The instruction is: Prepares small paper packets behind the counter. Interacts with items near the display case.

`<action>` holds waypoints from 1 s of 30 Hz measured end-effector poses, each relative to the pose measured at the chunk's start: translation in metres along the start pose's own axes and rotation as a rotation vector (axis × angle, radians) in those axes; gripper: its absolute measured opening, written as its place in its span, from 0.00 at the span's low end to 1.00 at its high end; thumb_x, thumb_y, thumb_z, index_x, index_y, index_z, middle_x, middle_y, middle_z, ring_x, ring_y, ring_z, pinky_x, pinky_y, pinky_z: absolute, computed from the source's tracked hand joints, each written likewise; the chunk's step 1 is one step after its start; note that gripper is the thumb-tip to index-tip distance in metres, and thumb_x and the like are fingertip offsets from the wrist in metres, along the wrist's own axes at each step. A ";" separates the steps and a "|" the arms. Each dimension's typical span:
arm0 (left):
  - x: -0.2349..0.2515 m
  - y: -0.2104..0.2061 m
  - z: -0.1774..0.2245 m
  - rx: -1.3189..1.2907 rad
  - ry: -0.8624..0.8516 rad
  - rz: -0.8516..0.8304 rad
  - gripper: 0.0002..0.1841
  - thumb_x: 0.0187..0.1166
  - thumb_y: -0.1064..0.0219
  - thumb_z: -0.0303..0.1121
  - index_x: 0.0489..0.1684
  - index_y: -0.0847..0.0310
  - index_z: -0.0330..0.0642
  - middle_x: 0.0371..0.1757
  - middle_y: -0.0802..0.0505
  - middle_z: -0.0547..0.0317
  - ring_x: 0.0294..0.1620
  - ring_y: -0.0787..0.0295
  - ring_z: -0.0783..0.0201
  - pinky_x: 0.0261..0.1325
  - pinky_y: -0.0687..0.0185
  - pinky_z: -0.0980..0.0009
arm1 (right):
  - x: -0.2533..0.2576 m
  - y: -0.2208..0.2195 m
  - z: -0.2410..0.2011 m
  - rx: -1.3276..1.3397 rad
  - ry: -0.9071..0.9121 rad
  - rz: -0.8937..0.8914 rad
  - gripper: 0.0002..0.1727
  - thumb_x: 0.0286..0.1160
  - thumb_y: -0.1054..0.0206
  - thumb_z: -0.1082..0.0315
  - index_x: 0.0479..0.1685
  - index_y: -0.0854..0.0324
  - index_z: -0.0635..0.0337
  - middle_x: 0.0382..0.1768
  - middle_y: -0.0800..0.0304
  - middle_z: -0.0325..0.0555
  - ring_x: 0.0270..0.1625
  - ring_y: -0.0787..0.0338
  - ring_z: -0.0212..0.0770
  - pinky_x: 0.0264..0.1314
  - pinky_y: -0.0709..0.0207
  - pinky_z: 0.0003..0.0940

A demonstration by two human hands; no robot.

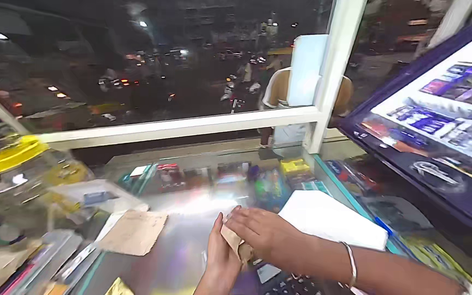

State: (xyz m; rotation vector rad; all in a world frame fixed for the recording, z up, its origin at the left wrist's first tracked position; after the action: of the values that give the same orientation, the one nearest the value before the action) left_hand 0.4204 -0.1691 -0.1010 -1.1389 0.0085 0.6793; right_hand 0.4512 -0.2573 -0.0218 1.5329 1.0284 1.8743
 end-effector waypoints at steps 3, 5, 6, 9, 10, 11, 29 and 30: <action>-0.004 -0.004 -0.025 0.182 0.194 -0.123 0.36 0.90 0.75 0.62 0.74 0.36 0.43 0.53 0.07 0.48 0.53 0.06 0.49 0.55 0.09 0.52 | -0.032 0.020 0.024 -0.085 0.024 0.103 0.14 0.82 0.41 0.77 0.58 0.13 0.63 0.56 0.05 0.54 0.60 0.04 0.46 0.62 0.14 0.33; -0.004 -0.002 -0.026 0.265 0.210 -0.201 0.35 0.91 0.74 0.61 0.84 0.48 0.42 0.64 0.09 0.41 0.62 0.08 0.42 0.62 0.12 0.49 | -0.059 0.039 0.064 -0.174 -0.131 0.150 0.13 0.85 0.41 0.73 0.54 0.11 0.62 0.56 0.04 0.52 0.60 0.05 0.46 0.63 0.13 0.35; -0.004 -0.002 -0.023 0.304 0.198 -0.206 0.34 0.92 0.72 0.59 0.85 0.49 0.43 0.65 0.09 0.42 0.62 0.08 0.42 0.63 0.12 0.50 | -0.075 0.050 0.091 -0.247 -0.258 0.141 0.13 0.85 0.40 0.72 0.54 0.10 0.63 0.56 0.04 0.52 0.59 0.04 0.48 0.61 0.12 0.39; -0.004 -0.002 -0.019 0.369 0.166 -0.157 0.28 0.95 0.70 0.52 0.81 0.41 0.43 0.61 0.08 0.44 0.58 0.06 0.45 0.60 0.10 0.53 | -0.132 0.076 0.191 -0.347 -0.764 -0.133 0.17 0.86 0.46 0.76 0.64 0.14 0.68 0.65 0.11 0.64 0.64 0.09 0.64 0.61 0.16 0.60; -0.004 -0.001 -0.020 0.383 0.172 -0.149 0.28 0.95 0.69 0.50 0.79 0.39 0.42 0.60 0.07 0.44 0.58 0.05 0.46 0.60 0.10 0.54 | -0.154 0.079 0.224 -0.339 -0.911 -0.228 0.20 0.86 0.48 0.77 0.69 0.17 0.68 0.69 0.14 0.66 0.68 0.12 0.67 0.65 0.20 0.63; -0.003 -0.001 -0.022 0.396 0.182 -0.143 0.27 0.95 0.69 0.48 0.78 0.36 0.41 0.59 0.07 0.44 0.57 0.05 0.46 0.60 0.10 0.54 | -0.177 0.078 0.252 -0.322 -1.029 -0.310 0.21 0.86 0.49 0.78 0.72 0.19 0.67 0.73 0.17 0.66 0.71 0.14 0.68 0.68 0.23 0.64; -0.021 -0.026 0.022 0.575 -0.056 -0.414 0.25 0.93 0.63 0.41 0.49 0.11 0.56 0.41 0.03 0.64 0.43 0.06 0.69 0.52 0.11 0.71 | -0.314 0.131 0.093 -0.134 -1.699 -0.698 0.18 0.84 0.35 0.62 0.61 0.14 0.66 0.64 0.13 0.67 0.66 0.14 0.70 0.63 0.23 0.68; -0.034 -0.036 0.029 0.611 -0.106 -0.475 0.22 0.93 0.58 0.42 0.51 0.10 0.58 0.42 0.03 0.65 0.44 0.06 0.70 0.53 0.12 0.72 | -0.315 0.134 0.090 -0.133 -1.705 -0.668 0.18 0.83 0.34 0.61 0.59 0.14 0.67 0.61 0.12 0.67 0.64 0.13 0.69 0.62 0.23 0.68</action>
State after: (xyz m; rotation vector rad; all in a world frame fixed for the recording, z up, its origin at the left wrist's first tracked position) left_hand 0.4017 -0.1706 -0.0468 -0.4839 -0.1324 0.2742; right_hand 0.6229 -0.5586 -0.0908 1.6429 0.3768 -0.1091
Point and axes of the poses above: each hand's wrist, its own x-axis towards the middle knuckle, its own y-axis out of the back of the hand, z = x × y, the point moved 7 cm from there along x, towards the middle knuckle
